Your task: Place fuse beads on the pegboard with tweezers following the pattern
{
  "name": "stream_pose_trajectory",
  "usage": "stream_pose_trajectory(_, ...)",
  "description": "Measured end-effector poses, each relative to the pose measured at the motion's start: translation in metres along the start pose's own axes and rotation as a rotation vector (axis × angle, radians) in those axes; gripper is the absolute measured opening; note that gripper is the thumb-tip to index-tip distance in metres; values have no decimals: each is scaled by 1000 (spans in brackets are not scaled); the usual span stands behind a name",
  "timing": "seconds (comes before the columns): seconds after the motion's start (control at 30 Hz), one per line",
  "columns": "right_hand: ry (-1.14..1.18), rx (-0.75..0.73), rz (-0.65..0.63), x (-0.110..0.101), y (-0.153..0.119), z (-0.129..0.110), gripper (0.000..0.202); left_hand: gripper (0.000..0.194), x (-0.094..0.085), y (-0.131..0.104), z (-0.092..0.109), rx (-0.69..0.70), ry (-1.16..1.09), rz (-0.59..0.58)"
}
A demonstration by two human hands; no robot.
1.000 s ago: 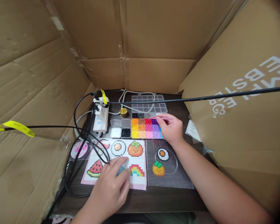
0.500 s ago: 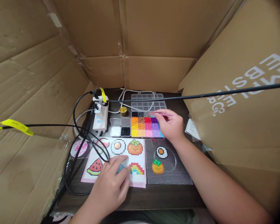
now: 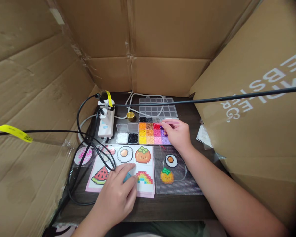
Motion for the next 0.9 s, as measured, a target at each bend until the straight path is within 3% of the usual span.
stream_pose_trajectory(0.9,-64,-12,-20,0,1,2,16,16,-1,0,0,-8,-1,-12)
Point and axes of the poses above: each hand's wrist, its own y-axis towards the middle knuckle, its own x-axis out of the palm, z = x × y, the point moved 2 cm from there along y, towards the middle knuckle, and after that the axes turned 6 degrees about -y, right-handed, at the moved point
